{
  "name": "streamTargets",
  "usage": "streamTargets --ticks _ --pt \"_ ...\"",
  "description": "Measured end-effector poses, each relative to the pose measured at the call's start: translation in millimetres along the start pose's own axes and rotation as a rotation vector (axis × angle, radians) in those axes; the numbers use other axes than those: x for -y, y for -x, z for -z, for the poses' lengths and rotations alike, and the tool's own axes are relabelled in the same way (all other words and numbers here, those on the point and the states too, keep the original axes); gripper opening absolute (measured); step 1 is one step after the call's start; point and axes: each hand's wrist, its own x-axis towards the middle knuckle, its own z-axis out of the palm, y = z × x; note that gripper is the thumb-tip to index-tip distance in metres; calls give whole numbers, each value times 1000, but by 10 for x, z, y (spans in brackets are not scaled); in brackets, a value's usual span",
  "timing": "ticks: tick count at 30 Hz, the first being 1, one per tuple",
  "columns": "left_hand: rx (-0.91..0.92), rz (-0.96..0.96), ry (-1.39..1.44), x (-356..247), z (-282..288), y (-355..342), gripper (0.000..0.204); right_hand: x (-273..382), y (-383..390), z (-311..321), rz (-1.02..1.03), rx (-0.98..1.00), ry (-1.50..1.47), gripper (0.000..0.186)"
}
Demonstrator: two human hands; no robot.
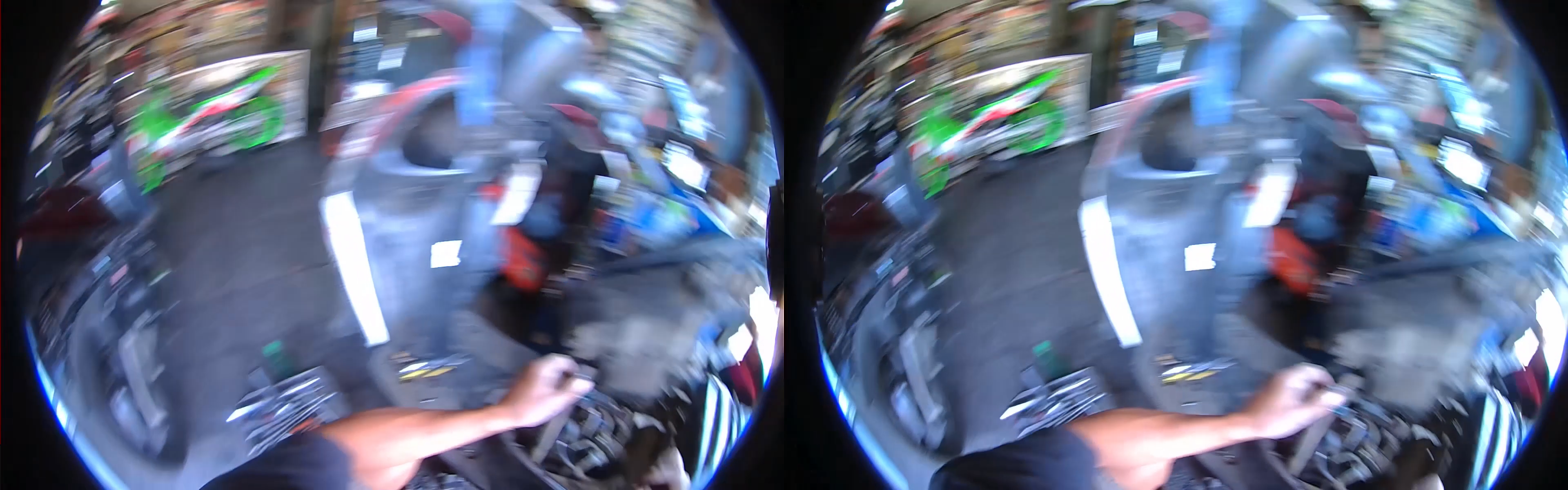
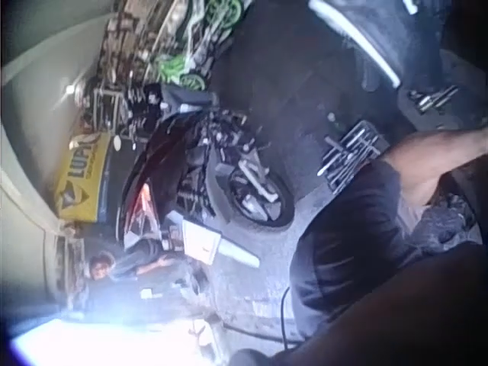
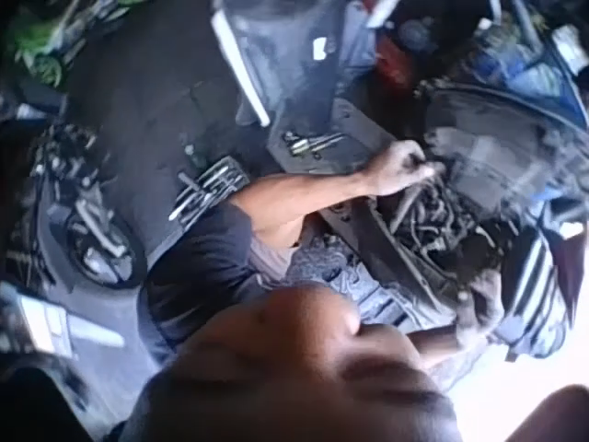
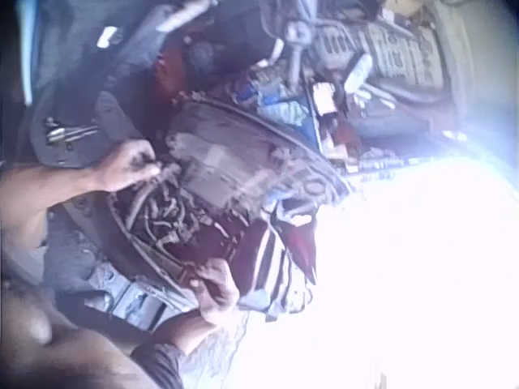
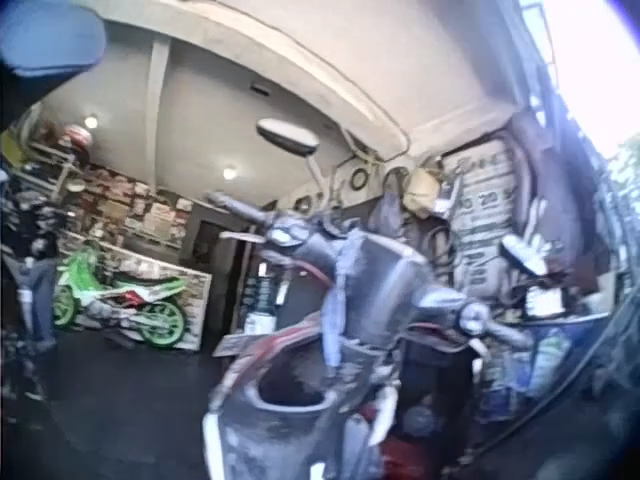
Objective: Inspecting and repairing electrical wiring and connectors inside the body of a motorcycle.
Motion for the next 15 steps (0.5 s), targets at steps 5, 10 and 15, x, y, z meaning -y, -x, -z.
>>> streamTargets --ticks 5,10,15 --pt "63 193 252 156 -27 -26 18 46 -128 196 64 190 108 25" --pt "130 191 206 120 -60 -10 16 69 126 249 -26 484 122 35" --pt "114 133 157 151 -4 7 17 82 234 189 -80 588 175 42"
